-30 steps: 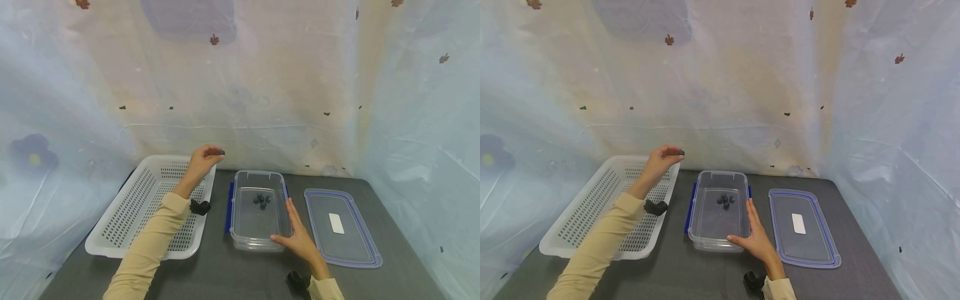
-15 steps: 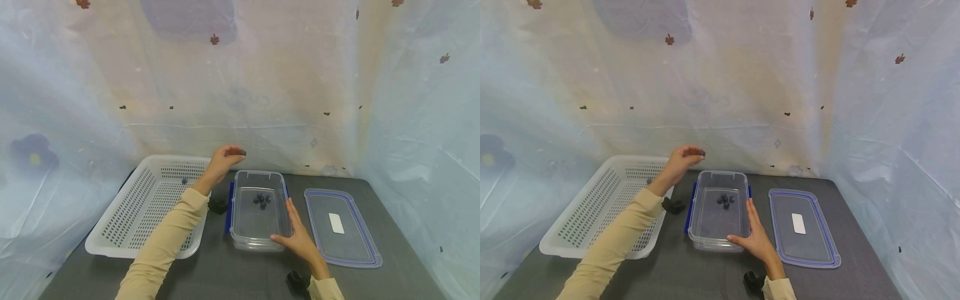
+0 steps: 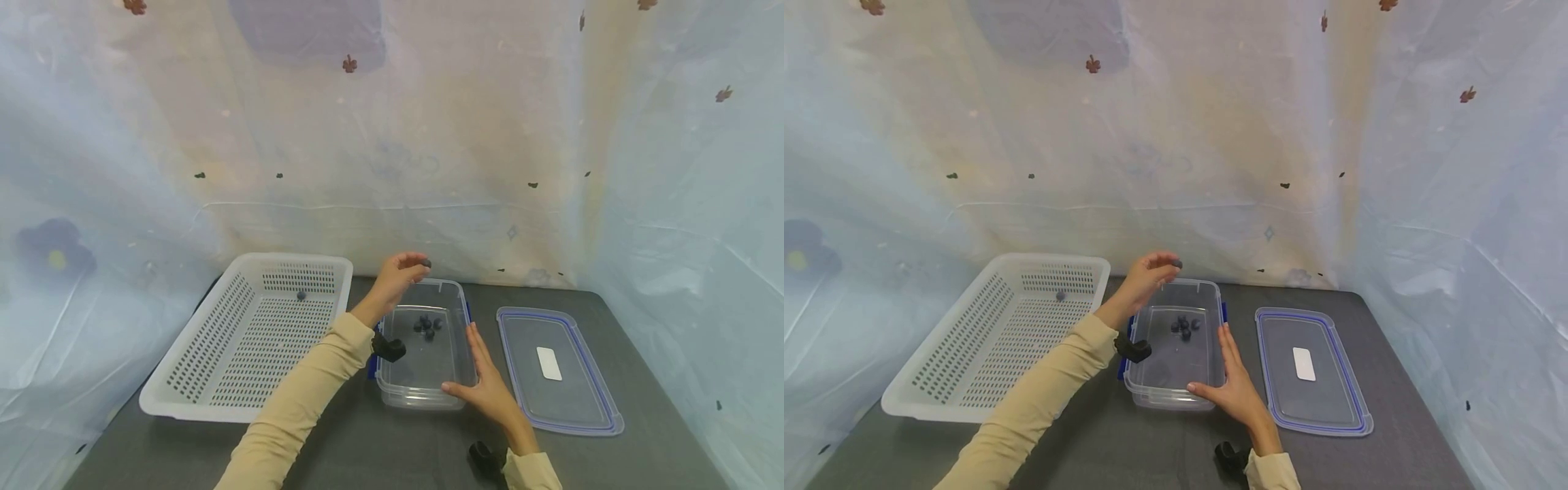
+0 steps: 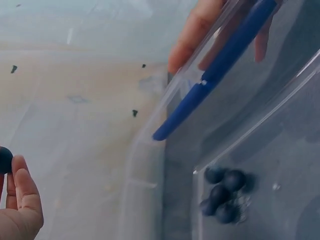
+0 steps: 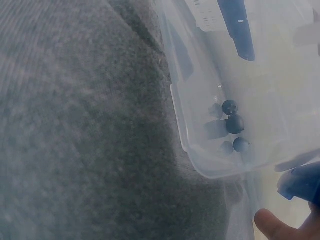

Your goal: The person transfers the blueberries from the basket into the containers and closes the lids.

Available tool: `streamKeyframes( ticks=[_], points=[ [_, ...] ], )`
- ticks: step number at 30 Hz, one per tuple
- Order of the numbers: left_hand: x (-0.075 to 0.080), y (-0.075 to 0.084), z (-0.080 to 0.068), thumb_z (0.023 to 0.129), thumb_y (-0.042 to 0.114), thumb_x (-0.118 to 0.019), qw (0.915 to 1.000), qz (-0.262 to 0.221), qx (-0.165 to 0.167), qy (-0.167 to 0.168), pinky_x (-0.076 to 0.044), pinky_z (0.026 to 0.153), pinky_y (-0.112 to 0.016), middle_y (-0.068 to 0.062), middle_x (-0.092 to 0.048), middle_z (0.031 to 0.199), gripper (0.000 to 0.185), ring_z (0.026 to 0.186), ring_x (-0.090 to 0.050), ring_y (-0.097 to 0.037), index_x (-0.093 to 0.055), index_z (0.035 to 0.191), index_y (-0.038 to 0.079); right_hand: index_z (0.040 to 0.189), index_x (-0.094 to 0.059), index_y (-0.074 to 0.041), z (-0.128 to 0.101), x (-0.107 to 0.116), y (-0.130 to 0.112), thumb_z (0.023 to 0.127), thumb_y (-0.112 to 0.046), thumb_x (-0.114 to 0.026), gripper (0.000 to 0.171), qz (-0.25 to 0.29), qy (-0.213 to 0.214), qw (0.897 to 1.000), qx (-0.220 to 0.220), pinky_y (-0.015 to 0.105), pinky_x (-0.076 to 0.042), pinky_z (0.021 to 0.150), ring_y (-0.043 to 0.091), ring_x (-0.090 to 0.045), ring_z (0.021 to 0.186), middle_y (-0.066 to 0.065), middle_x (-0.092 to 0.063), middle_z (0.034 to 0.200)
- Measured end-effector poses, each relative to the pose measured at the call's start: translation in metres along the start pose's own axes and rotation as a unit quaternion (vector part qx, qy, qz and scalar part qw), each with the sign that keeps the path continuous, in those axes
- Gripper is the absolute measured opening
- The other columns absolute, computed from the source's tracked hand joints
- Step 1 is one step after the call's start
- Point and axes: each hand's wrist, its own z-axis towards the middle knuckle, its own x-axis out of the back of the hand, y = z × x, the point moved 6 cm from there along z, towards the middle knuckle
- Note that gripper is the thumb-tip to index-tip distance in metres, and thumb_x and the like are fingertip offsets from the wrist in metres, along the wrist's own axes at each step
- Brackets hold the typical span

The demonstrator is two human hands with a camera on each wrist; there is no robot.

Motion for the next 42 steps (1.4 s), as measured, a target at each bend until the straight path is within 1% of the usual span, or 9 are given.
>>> streamKeyframes(
  ticks=[4,8,11,19,24,27,30,36,42],
  points=[
    [-0.005,-0.014,0.002,0.089,-0.003,-0.064,0.9998,-0.015,0.010,0.012,-0.048,0.079,-0.028,-0.006,-0.060,0.101,0.024,0.085,-0.058,-0.016,-0.062,0.113,-0.004,0.156,-0.007,-0.009,0.000,0.000,0.001,0.074,-0.025,-0.083,0.113,0.001,-0.002,1.000,-0.001,0.071,-0.017,0.102,0.041,-0.006,0.143,0.009,0.001,0.161],
    [-0.007,-0.028,0.004,0.089,-0.001,-0.065,0.9995,-0.001,0.023,0.023,-0.050,0.080,-0.028,-0.006,-0.061,0.101,0.025,0.098,-0.060,-0.029,-0.062,0.114,-0.004,0.156,-0.007,-0.009,0.000,-0.001,0.001,0.074,-0.025,-0.083,0.113,-0.001,-0.002,1.000,0.000,0.072,-0.017,0.101,0.042,-0.006,0.143,0.015,0.000,0.161],
    [-0.008,-0.037,0.004,0.089,0.001,-0.066,0.9988,0.009,0.036,0.030,-0.050,0.082,-0.029,-0.007,-0.062,0.102,0.028,0.106,-0.057,-0.037,-0.062,0.115,-0.004,0.156,-0.008,-0.008,0.000,-0.001,0.001,0.074,-0.025,-0.084,0.113,-0.001,0.001,1.000,0.005,0.071,-0.017,0.102,0.042,-0.006,0.143,0.013,0.000,0.161],
    [-0.008,-0.058,0.007,0.087,-0.003,-0.067,0.9964,0.018,0.067,0.048,-0.051,0.087,-0.035,-0.010,-0.063,0.102,0.026,0.087,-0.063,-0.017,-0.062,0.112,-0.007,0.156,-0.010,-0.008,0.000,-0.002,0.001,0.073,-0.025,-0.084,0.113,-0.002,0.004,1.000,0.011,0.071,-0.016,0.102,0.041,-0.006,0.143,0.006,0.000,0.162],
    [-0.009,-0.067,0.009,0.084,-0.004,-0.069,0.9939,0.060,0.078,0.050,-0.048,0.092,-0.043,-0.013,-0.064,0.102,0.029,0.087,-0.063,-0.018,-0.062,0.111,-0.009,0.156,-0.009,-0.007,0.000,-0.002,0.002,0.074,-0.024,-0.084,0.112,0.002,0.003,1.000,0.007,0.071,-0.015,0.102,0.041,-0.005,0.143,0.006,0.001,0.162],
    [-0.008,-0.073,0.011,0.083,-0.003,-0.070,0.9908,0.092,0.082,0.055,-0.050,0.089,-0.042,-0.013,-0.064,0.102,0.029,0.087,-0.064,-0.021,-0.063,0.110,-0.009,0.156,-0.009,-0.006,0.000,-0.002,0.003,0.074,-0.024,-0.083,0.112,0.002,0.004,1.000,0.008,0.071,-0.016,0.102,0.042,-0.005,0.143,0.007,0.001,0.162],
    [-0.008,-0.077,0.011,0.082,0.000,-0.073,0.9838,0.145,0.086,0.061,-0.053,0.083,-0.038,-0.013,-0.066,0.099,0.029,0.086,-0.064,-0.022,-0.064,0.108,-0.008,0.155,-0.009,-0.005,0.000,-0.002,0.003,0.074,-0.024,-0.084,0.112,0.000,0.005,1.000,0.012,0.071,-0.016,0.102,0.042,-0.005,0.143,0.008,0.001,0.162],
    [-0.009,-0.081,0.012,0.078,0.006,-0.080,0.9592,0.260,0.078,0.080,-0.053,0.072,-0.031,-0.007,-0.068,0.087,0.023,0.079,-0.065,-0.020,-0.070,0.096,-0.001,0.156,-0.009,-0.006,0.000,-0.001,0.001,0.074,-0.024,-0.083,0.111,0.000,0.004,1.000,0.015,0.070,-0.017,0.103,0.042,-0.006,0.143,0.007,0.000,0.162],
    [-0.015,-0.081,0.011,0.073,0.003,-0.082,0.9357,0.343,0.036,0.075,-0.052,0.068,-0.028,-0.006,-0.069,0.079,0.017,0.073,-0.064,-0.019,-0.069,0.084,0.001,0.155,-0.010,-0.004,0.001,0.000,0.001,0.072,-0.021,-0.084,0.112,-0.006,0.006,1.000,0.019,0.070,-0.017,0.103,0.042,-0.006,0.143,0.010,-0.001,0.161]
  ],
)
